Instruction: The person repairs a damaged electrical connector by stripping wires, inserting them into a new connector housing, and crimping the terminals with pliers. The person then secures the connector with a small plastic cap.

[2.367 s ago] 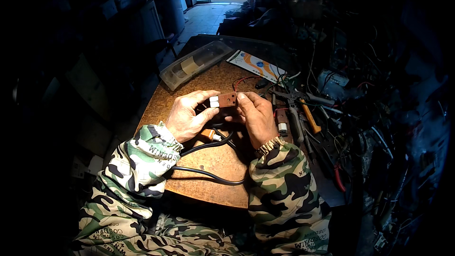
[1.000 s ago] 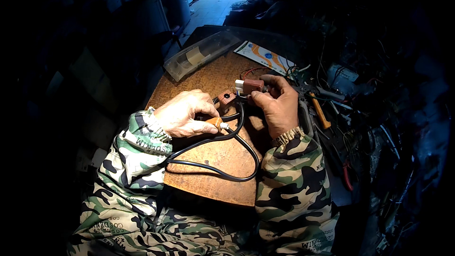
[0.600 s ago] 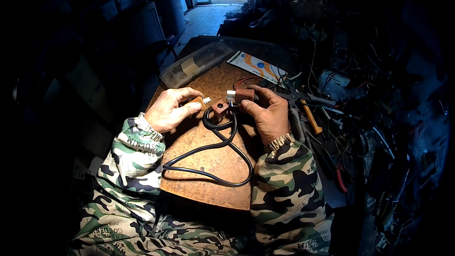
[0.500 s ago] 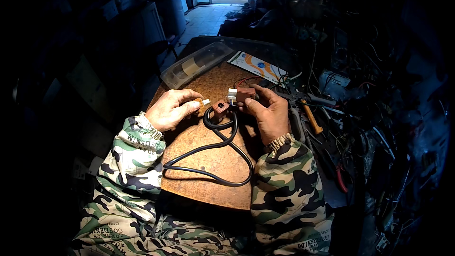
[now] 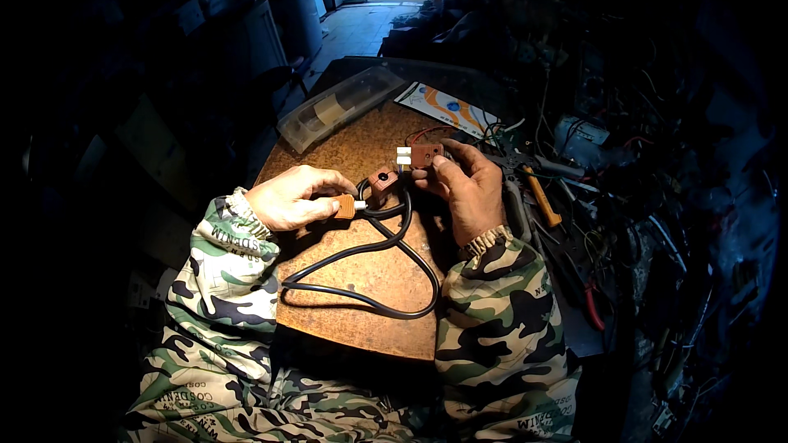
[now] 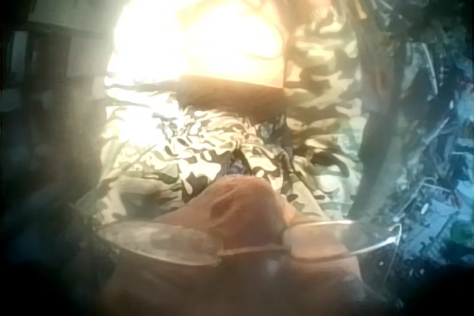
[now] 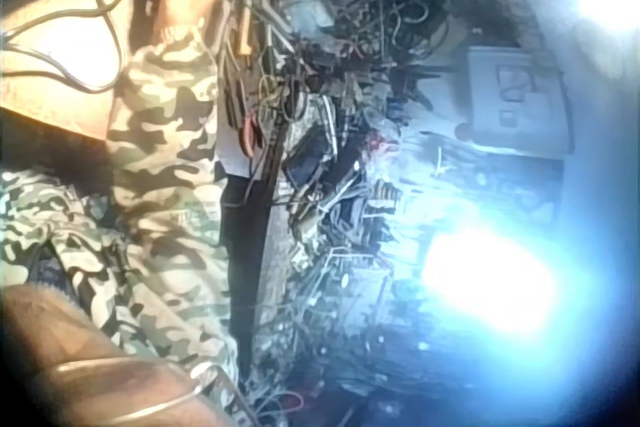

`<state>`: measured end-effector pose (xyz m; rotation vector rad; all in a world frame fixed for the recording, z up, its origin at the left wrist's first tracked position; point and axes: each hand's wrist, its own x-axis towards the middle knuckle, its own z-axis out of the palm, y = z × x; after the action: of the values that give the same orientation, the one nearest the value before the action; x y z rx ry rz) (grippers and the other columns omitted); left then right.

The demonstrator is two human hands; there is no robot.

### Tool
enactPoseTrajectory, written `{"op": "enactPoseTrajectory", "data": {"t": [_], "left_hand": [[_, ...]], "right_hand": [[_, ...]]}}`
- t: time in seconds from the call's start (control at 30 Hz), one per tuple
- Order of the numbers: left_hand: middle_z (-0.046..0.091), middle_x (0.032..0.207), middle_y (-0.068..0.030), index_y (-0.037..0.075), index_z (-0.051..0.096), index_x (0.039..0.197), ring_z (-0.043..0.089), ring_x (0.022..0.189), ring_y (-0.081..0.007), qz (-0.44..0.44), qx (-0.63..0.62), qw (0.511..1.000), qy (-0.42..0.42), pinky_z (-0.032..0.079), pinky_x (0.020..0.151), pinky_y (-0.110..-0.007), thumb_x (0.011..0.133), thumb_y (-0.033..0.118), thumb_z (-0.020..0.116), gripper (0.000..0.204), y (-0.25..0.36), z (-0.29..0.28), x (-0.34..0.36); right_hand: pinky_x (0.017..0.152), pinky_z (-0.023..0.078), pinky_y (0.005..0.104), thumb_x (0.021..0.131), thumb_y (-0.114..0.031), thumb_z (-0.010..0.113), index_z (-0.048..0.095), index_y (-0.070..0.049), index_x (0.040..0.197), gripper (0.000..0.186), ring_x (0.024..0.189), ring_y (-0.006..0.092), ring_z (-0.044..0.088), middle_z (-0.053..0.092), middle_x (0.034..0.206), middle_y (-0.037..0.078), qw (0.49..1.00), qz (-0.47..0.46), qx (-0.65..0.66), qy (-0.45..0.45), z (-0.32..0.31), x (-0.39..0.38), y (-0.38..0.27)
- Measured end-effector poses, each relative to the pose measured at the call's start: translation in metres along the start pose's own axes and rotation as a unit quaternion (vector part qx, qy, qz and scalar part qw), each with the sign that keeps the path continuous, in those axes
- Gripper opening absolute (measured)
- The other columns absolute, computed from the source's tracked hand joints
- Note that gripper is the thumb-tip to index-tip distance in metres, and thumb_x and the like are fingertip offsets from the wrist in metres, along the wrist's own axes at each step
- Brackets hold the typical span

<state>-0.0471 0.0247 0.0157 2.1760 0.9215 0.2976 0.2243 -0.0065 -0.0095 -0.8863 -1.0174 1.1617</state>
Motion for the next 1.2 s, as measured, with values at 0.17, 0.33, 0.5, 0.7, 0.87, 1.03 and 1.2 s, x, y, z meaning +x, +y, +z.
{"op": "enactPoseTrajectory", "data": {"t": [0.17,0.33,0.5,0.7,0.87,1.03,1.2], "left_hand": [[0.072,0.084,-0.0163,-0.001,0.065,0.118,0.071,0.081,-0.0244,-0.066,0.066,0.995,0.043,0.056,0.076,-0.036,0.089,0.023,0.069,0.038,0.019,0.001,-0.012],[0.069,0.107,-0.0228,-0.005,0.061,0.123,0.071,0.093,-0.0307,0.020,0.137,0.959,0.248,0.056,0.082,-0.037,0.074,0.035,0.085,0.068,0.032,0.024,0.009],[0.070,0.107,-0.0165,-0.005,0.061,0.124,0.070,0.095,-0.0197,-0.026,-0.043,0.975,0.215,0.055,0.082,-0.031,0.088,0.013,0.072,0.041,0.042,0.033,0.035],[0.069,0.099,-0.0091,-0.008,0.058,0.125,0.063,0.080,-0.0087,-0.025,-0.347,0.920,0.182,0.054,0.074,-0.022,0.094,0.023,0.071,0.046,0.008,0.025,0.033],[0.069,0.097,-0.0096,-0.008,0.058,0.125,0.065,0.078,-0.0096,-0.046,-0.343,0.920,0.185,0.055,0.072,-0.022,0.093,0.027,0.072,0.050,0.013,0.021,0.021],[0.069,0.097,-0.0105,-0.007,0.057,0.124,0.066,0.077,-0.0107,-0.052,-0.353,0.915,0.187,0.057,0.071,-0.023,0.093,0.028,0.071,0.049,0.012,0.023,0.020],[0.069,0.097,-0.0105,-0.007,0.058,0.123,0.066,0.077,-0.0114,-0.050,-0.347,0.919,0.181,0.057,0.070,-0.023,0.094,0.028,0.071,0.048,0.007,0.025,0.027]], "right_hand": [[0.075,0.061,0.0313,0.096,-0.009,0.059,0.050,0.013,0.127,0.039,0.090,0.0247,0.071,0.066,0.110,0.022,0.999,-0.016,0.001,0.030,0.007,0.003,0.002],[0.072,0.061,0.0305,0.096,-0.011,0.060,0.052,0.012,0.124,0.037,0.081,0.0214,0.071,0.067,0.106,0.020,0.997,-0.035,0.000,0.062,0.001,0.002,-0.007],[0.068,0.061,0.0287,0.097,-0.010,0.060,0.053,0.012,0.124,0.036,0.079,0.0201,0.070,0.067,0.103,0.019,0.997,-0.026,-0.008,0.079,-0.008,0.004,-0.003],[0.067,0.061,0.0274,0.097,-0.011,0.060,0.054,0.012,0.123,0.035,0.079,0.0190,0.070,0.067,0.102,0.018,0.996,-0.021,-0.013,0.081,-0.007,0.005,-0.002],[0.066,0.061,0.0273,0.098,-0.011,0.060,0.053,0.013,0.124,0.037,0.079,0.0192,0.070,0.066,0.103,0.019,0.998,-0.013,-0.010,0.058,0.000,0.005,-0.002],[0.067,0.061,0.0271,0.097,-0.009,0.061,0.052,0.014,0.126,0.038,0.080,0.0192,0.070,0.066,0.103,0.019,0.998,-0.010,-0.018,0.065,0.000,0.006,-0.001],[0.068,0.060,0.0260,0.094,-0.001,0.060,0.050,0.016,0.127,0.038,0.081,0.0183,0.069,0.066,0.103,0.020,0.995,-0.018,-0.055,0.076,-0.003,0.006,0.002]]}}
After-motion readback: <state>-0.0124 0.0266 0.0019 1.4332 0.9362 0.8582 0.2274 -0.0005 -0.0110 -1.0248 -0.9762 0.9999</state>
